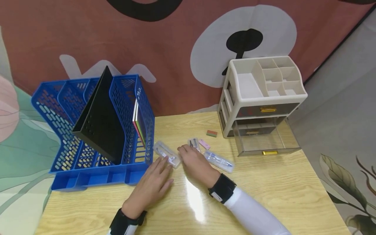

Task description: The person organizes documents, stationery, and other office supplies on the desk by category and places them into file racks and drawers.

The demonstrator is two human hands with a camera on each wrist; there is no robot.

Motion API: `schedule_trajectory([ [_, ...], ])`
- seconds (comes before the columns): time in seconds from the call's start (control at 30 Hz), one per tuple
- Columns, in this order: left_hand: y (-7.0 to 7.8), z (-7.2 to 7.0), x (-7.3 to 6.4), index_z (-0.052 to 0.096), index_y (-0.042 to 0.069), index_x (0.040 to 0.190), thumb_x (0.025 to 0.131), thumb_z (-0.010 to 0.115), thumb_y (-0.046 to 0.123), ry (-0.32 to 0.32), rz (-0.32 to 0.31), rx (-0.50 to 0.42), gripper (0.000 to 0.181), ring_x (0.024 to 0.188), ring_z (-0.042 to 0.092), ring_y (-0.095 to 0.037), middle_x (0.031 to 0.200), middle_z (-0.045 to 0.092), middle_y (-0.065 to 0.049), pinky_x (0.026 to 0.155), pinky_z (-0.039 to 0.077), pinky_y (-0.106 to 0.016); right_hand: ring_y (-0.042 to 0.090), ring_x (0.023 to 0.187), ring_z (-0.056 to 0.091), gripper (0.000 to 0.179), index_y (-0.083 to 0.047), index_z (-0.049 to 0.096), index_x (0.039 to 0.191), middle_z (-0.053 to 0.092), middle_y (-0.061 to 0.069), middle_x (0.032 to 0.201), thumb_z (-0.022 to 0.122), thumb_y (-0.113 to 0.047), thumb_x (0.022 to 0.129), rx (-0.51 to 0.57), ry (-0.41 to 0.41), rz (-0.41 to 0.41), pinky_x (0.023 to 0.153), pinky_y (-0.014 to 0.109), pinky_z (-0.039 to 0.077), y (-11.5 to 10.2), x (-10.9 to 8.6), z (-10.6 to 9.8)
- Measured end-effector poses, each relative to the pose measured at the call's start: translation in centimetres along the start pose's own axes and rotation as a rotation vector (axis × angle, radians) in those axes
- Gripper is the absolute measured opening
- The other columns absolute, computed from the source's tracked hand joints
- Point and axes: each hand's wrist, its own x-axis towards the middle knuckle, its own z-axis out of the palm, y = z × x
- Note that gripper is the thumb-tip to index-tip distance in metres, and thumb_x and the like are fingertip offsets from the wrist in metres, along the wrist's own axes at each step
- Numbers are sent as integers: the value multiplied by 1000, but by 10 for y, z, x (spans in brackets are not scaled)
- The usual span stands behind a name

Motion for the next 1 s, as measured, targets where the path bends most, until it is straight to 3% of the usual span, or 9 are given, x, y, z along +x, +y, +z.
schedule_trajectory([
  [0.13, 0, 0, 0, 62, 9, 130, 93, 59, 38, 17, 0, 0, 47, 136, 37, -41, 150, 44, -19, 107, 39, -57, 21, 106, 61, 44, -1, 62, 116, 64, 10, 115, 67, 8, 73, 83, 16, 42, 87, 28, 57, 3, -4, -1],
  [0.3, -1, 1, -1, 61, 9, 130, 93, 58, 38, 27, 4, 4, 47, 136, 38, -41, 150, 44, -19, 107, 40, -57, 27, 118, 56, 48, -1, 62, 119, 59, 14, 123, 64, 10, 73, 107, -13, 94, 95, 35, 54, 8, -9, -8],
  [0.4, -1, 1, 0, 60, 9, 132, 93, 58, 38, 26, 6, 3, 48, 137, 37, -40, 150, 44, -18, 107, 39, -57, 31, 122, 53, 46, -1, 61, 119, 57, 17, 125, 63, 11, 74, 121, -10, 110, 94, 37, 54, 13, -14, -16],
  [0.63, -3, 0, 0, 54, 10, 139, 94, 57, 40, 28, 34, 10, 54, 138, 35, -38, 152, 42, -17, 109, 38, -56, 26, 113, 56, 48, -4, 60, 115, 57, 15, 123, 62, 17, 72, 131, 63, 132, 79, 36, 57, 23, -27, -41],
  [0.83, -3, 1, 2, 54, 10, 138, 93, 58, 39, 41, 58, 29, 54, 138, 35, -39, 152, 41, -17, 108, 39, -56, 29, 109, 57, 46, -4, 60, 111, 56, 19, 125, 60, 19, 71, 107, 152, 93, 65, 34, 55, 26, -35, -64],
  [1.0, -4, 0, 2, 52, 10, 140, 94, 57, 40, 28, 59, 25, 55, 138, 35, -39, 153, 39, -17, 109, 38, -57, 23, 91, 59, 44, -7, 59, 112, 49, 17, 138, 57, 16, 74, 85, 169, 103, 50, 27, 49, 24, -40, -82],
])
